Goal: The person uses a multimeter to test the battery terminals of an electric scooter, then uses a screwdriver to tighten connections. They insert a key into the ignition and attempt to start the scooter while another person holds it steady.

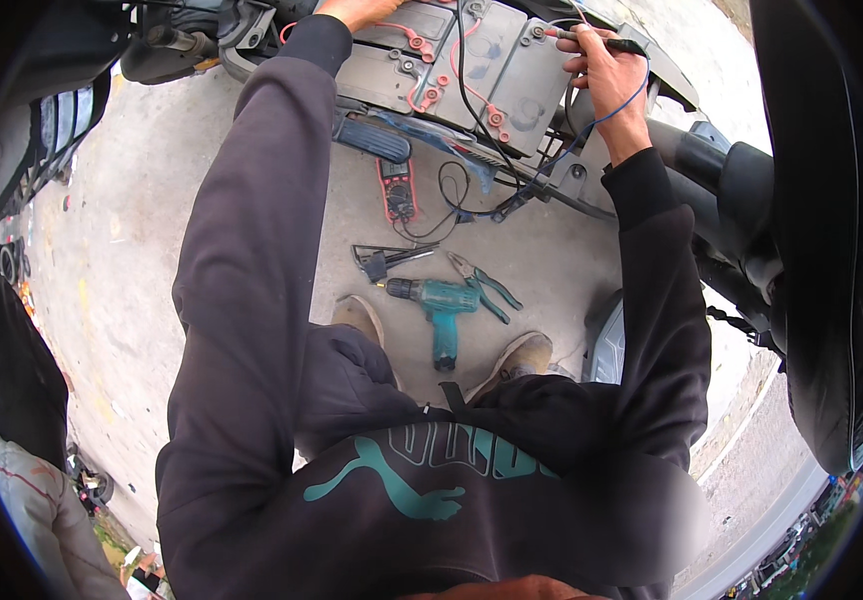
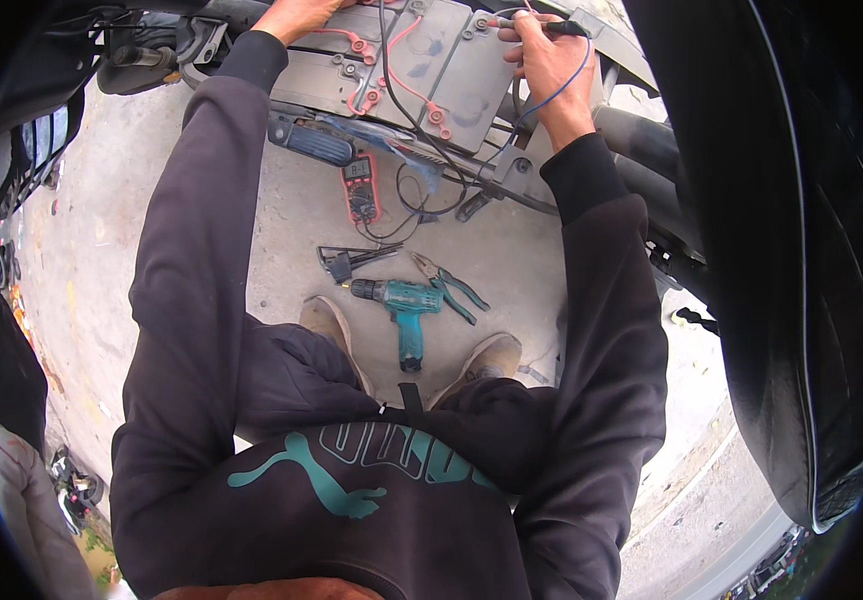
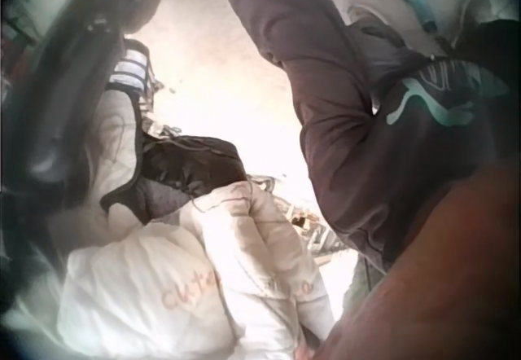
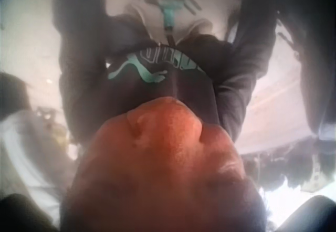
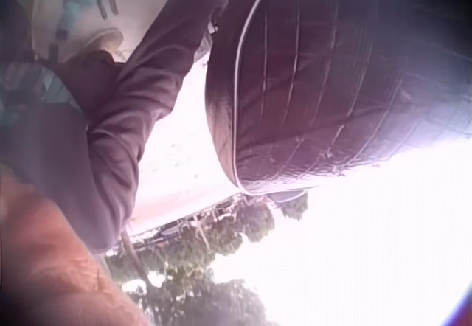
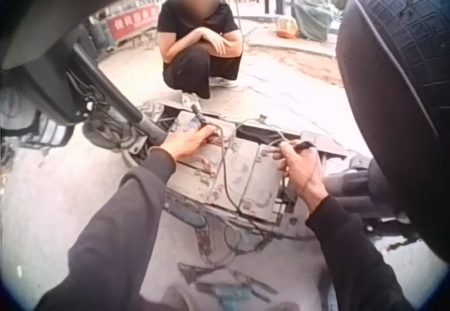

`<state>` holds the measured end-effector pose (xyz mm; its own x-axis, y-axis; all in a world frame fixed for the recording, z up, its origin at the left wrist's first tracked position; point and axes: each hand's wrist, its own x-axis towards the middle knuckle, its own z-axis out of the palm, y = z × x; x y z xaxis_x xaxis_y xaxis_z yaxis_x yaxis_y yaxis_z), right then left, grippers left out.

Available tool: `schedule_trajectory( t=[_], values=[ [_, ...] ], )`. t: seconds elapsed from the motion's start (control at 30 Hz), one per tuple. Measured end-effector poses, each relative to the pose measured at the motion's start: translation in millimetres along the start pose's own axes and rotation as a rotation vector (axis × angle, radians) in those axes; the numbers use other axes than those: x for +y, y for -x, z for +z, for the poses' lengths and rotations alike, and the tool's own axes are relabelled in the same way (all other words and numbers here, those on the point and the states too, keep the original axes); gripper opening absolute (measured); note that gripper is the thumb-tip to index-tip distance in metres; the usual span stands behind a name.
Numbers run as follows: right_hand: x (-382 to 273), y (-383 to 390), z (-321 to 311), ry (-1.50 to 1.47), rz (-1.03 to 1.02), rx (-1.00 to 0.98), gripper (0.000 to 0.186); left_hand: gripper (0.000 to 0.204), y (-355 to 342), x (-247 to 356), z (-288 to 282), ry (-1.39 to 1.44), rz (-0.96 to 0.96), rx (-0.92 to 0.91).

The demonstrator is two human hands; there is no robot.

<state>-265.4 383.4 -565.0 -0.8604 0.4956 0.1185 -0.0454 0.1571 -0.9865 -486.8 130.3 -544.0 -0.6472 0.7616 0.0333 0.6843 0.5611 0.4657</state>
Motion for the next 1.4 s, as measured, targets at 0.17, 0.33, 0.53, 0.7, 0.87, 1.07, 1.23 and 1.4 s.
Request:
schedule_trajectory(
  t=[0.17,0.33,0.53,0.7,0.87,1.07,1.23,1.4],
  values=[
    [4.5,-1.9,-1.4,0.024,-0.025,-0.043,0.036,0.033,-0.4,-13.9,2.6,-0.247,0.047,-0.035],
    [0.5,1.0,-6.8,0.105,-0.007,-0.001,0.037,0.034,-14.6,-12.0,13.1,-0.269,0.146,0.020],
    [-12.4,3.5,-3.3,0.029,0.062,-0.042,0.036,0.044,-4.3,21.0,-2.7,0.322,-0.006,0.115],
    [-8.5,1.2,-2.0,0.059,0.046,-0.048,0.037,0.045,-3.4,15.5,0.0,0.409,-0.087,0.068],
    [-9.4,1.0,-1.3,0.039,0.043,-0.063,0.038,0.038,-2.5,8.2,-0.6,0.138,0.028,0.056],
    [-10.8,0.8,0.8,0.055,0.037,-0.064,0.037,0.034,-8.4,-18.4,7.0,-0.220,0.365,0.136],
    [-9.7,1.8,-3.1,0.047,0.039,-0.057,0.036,0.037,-2.1,14.4,1.0,0.237,0.073,0.090],
    [-8.7,0.4,-2.8,0.040,0.046,-0.063,0.036,0.035,3.4,27.2,-7.0,0.414,-0.039,0.064]
  ],
)
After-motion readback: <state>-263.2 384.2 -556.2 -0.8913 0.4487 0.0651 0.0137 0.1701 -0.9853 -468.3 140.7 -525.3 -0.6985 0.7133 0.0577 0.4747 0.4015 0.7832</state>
